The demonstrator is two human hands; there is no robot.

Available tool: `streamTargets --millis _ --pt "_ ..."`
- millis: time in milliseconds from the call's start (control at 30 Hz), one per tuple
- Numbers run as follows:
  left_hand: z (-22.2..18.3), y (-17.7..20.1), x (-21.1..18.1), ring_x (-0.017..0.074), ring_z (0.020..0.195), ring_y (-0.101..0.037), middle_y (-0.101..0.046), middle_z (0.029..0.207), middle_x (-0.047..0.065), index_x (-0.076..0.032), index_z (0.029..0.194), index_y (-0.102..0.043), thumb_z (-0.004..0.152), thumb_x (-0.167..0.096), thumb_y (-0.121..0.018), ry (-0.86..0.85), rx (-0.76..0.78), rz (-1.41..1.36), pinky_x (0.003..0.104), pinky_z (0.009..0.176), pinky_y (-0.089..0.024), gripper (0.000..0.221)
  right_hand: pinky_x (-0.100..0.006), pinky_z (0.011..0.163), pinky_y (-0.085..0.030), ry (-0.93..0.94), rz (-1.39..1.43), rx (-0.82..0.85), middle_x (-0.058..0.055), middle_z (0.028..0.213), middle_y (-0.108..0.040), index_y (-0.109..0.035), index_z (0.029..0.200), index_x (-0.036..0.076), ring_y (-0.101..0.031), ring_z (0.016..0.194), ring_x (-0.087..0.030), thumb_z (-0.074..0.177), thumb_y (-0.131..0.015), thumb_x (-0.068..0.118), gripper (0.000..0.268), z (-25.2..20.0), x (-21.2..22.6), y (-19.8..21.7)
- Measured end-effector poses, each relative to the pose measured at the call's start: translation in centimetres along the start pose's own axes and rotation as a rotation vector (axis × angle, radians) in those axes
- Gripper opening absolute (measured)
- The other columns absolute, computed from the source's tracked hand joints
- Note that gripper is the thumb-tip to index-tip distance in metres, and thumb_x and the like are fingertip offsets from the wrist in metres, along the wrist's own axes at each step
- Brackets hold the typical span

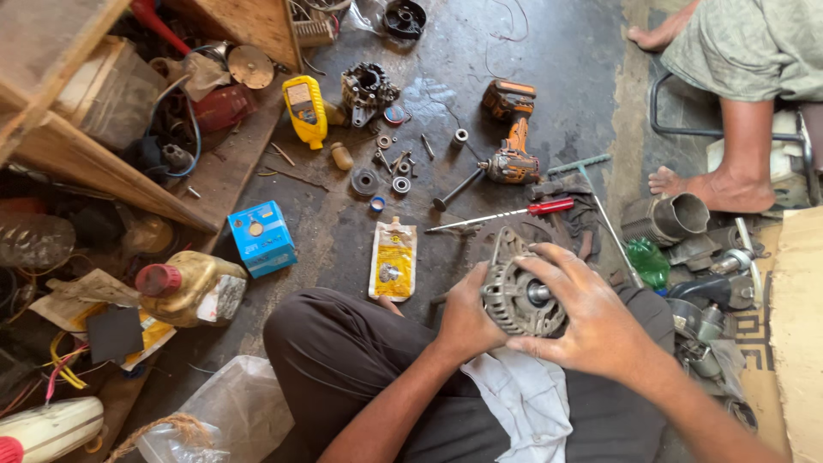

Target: The person sits on the floor and assembles a mechanical component, likely a clutch assembly, by hand. They insert small metal pieces into the central hub, then attach a larger metal plate and use a hammer to tap a ring into place.

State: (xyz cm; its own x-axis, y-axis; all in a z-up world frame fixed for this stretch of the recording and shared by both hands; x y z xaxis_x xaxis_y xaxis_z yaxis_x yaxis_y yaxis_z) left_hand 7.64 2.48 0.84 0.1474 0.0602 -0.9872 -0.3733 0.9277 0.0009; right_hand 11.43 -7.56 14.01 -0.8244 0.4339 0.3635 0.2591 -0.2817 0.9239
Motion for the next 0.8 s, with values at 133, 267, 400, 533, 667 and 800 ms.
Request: streamTargets --millis 133,267,400,533,667,800 --pt "0.9 -0.9 -0.2 0.0386 0.115 -0.06 -0.065 0.115 0.021 0.001 0.124 -0.062 0.064 -0.024 -0.088 -0.239 -0.097 0.265 0.046 0.1 -0.049 0.07 -0.048 0.106 -0.045 -0.057 0.128 -0.167 -0.019 0.142 -0.055 -0.058 0.137 0.01 -0.057 0.127 -0.04 0.056 -0.093 0.043 0.094 -1.2 -3.0 -0.3" --pt "1.7 -2.0 1.2 0.0405 0.123 -0.057 -0.065 0.122 0.022 0.001 0.124 -0.065 0.071 -0.022 -0.083 -0.252 -0.123 0.347 0.048 0.108 -0.044 0.06 -0.049 0.108 -0.045 -0.036 0.126 -0.249 -0.018 0.139 -0.056 -0.063 0.134 0.01 -0.057 0.127 -0.039 0.055 -0.093 0.04 0.089 -1.0 -4.0 -0.2" --pt "2.1 -1.6 1.9 0.0416 0.131 -0.054 -0.062 0.131 0.024 0.0 0.125 -0.066 0.075 -0.024 -0.082 -0.247 -0.149 0.345 0.048 0.113 -0.043 0.058 -0.047 0.108 -0.046 0.015 0.189 -0.25 -0.018 0.139 -0.055 -0.063 0.134 0.011 -0.056 0.127 -0.038 0.056 -0.092 0.035 0.087 0.1 -4.1 -0.3" --pt "2.6 -1.3 2.1 0.0457 0.133 -0.047 -0.057 0.134 0.026 0.002 0.128 -0.06 0.06 -0.03 -0.09 -0.226 -0.083 0.421 0.052 0.115 -0.037 0.081 -0.048 0.109 -0.043 0.037 0.192 -0.22 -0.019 0.14 -0.055 -0.063 0.135 0.011 -0.054 0.129 -0.038 0.057 -0.092 0.033 0.087 0.9 -4.2 -0.2" --pt "2.9 -0.7 1.7 0.0478 0.142 -0.037 -0.046 0.146 0.029 0.003 0.143 -0.041 0.05 -0.031 -0.095 -0.167 0.134 0.434 0.051 0.119 -0.031 0.112 -0.049 0.108 -0.042 0.034 0.183 -0.151 -0.019 0.141 -0.054 -0.061 0.136 0.012 -0.054 0.127 -0.039 0.053 -0.092 0.032 0.091 1.5 -4.1 0.0" --pt "2.4 0.6 0.9 0.0391 0.151 -0.039 -0.038 0.162 0.027 -0.001 0.163 -0.02 0.059 -0.025 -0.09 -0.058 0.274 0.131 0.046 0.125 -0.033 0.128 -0.05 0.108 -0.041 0.054 0.132 -0.135 -0.017 0.141 -0.054 -0.059 0.138 0.014 -0.053 0.127 -0.039 0.055 -0.092 0.036 0.092 1.7 -3.8 0.1"
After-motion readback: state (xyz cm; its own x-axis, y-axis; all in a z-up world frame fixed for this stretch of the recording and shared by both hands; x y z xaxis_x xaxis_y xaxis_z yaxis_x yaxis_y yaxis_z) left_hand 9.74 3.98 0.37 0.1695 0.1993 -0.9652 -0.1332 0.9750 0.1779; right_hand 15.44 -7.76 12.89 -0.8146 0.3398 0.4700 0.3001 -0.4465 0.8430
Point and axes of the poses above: each hand's wrist, its own z-axis towards the middle knuckle, its own y-axis out of the back of the hand, x = y × z, the point moved 8 cm from there along z, towards the middle knuckle
